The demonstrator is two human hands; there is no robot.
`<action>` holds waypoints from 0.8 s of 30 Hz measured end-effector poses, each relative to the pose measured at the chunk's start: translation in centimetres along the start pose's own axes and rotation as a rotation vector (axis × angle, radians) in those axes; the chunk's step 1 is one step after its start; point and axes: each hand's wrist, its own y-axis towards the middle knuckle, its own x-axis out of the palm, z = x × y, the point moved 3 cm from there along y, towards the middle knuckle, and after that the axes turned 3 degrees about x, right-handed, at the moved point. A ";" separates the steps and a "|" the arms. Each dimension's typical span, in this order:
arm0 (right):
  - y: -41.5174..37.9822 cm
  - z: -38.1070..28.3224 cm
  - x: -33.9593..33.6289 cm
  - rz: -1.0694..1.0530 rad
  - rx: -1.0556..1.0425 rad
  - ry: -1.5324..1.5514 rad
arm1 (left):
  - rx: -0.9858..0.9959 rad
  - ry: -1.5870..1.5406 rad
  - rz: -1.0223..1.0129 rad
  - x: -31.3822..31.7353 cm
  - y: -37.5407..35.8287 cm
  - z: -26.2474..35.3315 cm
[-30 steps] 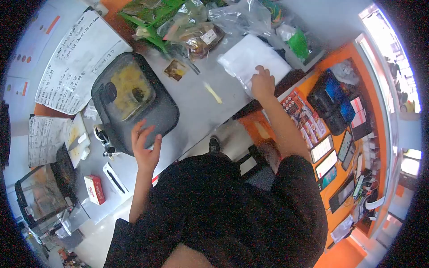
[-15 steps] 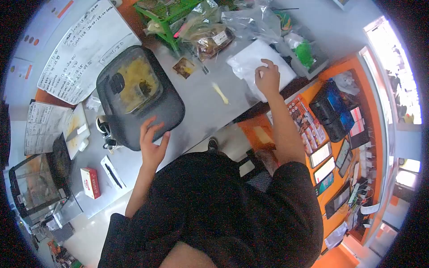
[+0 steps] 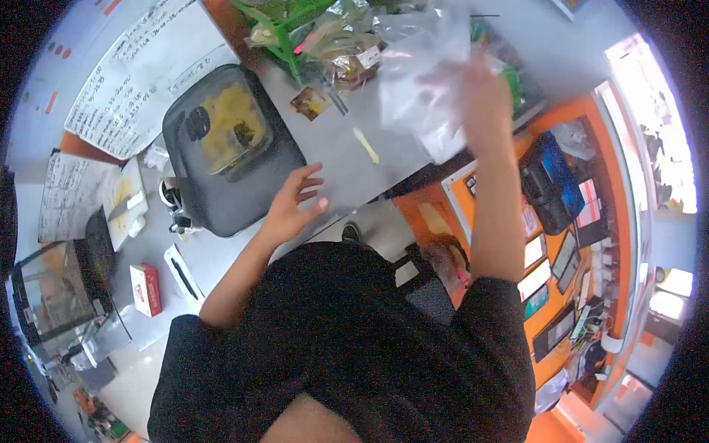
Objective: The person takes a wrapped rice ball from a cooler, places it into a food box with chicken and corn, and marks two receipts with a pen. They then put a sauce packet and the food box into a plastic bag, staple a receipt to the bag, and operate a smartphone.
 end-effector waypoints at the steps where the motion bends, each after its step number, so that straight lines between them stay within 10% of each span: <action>1: -2.3 0.8 2.2 -0.090 0.031 -0.063 | -0.025 -0.114 -0.058 0.3 0.2 -1.0; 5: -11.9 4.3 8.4 -0.600 0.396 0.516 | -0.174 -0.937 -0.234 1.1 0.6 -3.4; 12: -14.8 10.4 6.4 -0.245 0.507 0.627 | -0.322 -1.037 -0.122 -0.4 -4.0 -5.0; 19: -16.5 13.2 7.8 -0.375 0.557 0.564 | -0.144 -1.183 0.464 -2.9 -9.4 -4.6; 24: -15.8 12.8 9.4 -0.459 0.499 0.524 | -0.312 -0.422 0.483 -5.6 -14.0 -6.1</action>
